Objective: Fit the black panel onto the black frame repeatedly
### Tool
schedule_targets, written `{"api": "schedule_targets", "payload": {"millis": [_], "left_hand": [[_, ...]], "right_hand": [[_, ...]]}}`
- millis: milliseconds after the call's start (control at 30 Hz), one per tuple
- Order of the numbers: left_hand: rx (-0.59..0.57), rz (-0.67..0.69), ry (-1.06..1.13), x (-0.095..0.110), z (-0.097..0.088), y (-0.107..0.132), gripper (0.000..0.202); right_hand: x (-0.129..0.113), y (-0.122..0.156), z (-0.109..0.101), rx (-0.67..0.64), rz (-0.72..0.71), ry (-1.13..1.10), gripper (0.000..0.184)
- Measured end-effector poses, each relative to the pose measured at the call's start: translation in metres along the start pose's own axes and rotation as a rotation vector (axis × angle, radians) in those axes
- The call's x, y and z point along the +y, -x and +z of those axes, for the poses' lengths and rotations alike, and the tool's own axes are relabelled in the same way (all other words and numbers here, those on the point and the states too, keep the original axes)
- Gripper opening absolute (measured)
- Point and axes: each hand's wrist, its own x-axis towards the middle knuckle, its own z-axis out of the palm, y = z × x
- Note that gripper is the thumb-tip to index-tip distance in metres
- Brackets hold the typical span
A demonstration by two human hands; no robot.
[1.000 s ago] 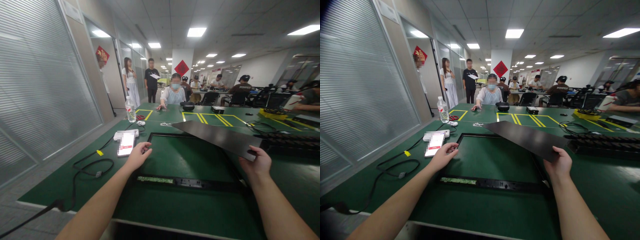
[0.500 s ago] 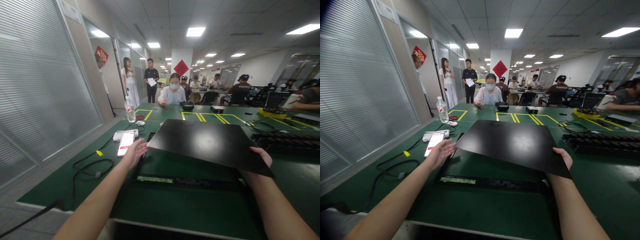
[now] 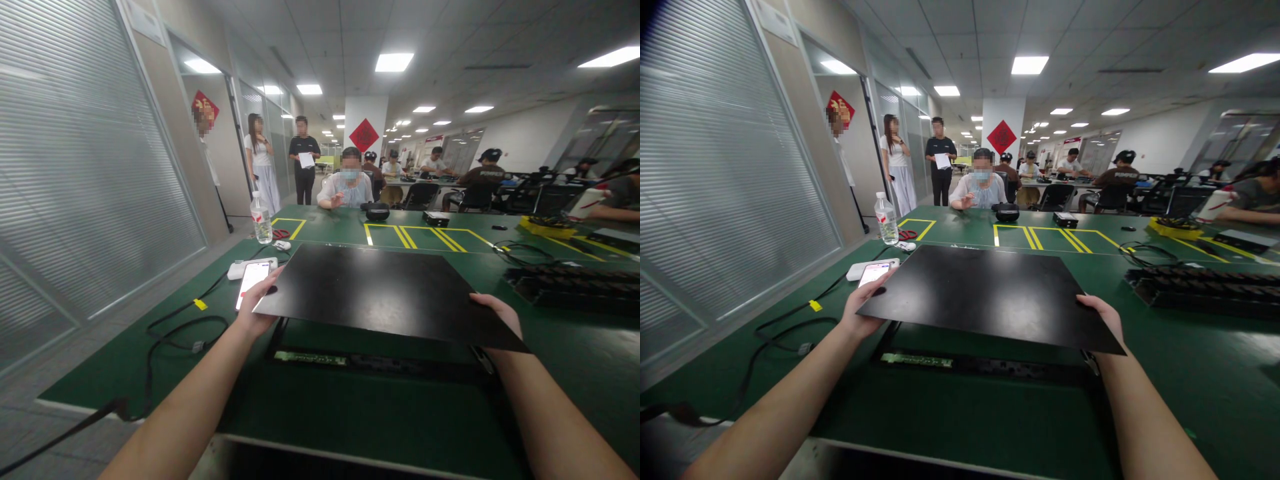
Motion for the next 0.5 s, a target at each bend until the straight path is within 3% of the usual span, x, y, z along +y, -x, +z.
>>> {"api": "schedule_targets", "payload": {"millis": [100,300,500], "left_hand": [[0.017,0.037,0.048,-0.002,-0.004,-0.001,0.035],[0.066,0.057,0.129,0.001,-0.004,-0.002,0.04],[0.184,0.108,0.145,0.007,0.001,0.0,0.052]], "right_hand": [[-0.002,0.008,0.01,-0.023,0.13,0.009,0.044],[0.005,0.011,0.014,-0.234,0.184,0.146,0.058],[0.013,0.009,0.013,-0.374,0.176,0.29,0.053]]}}
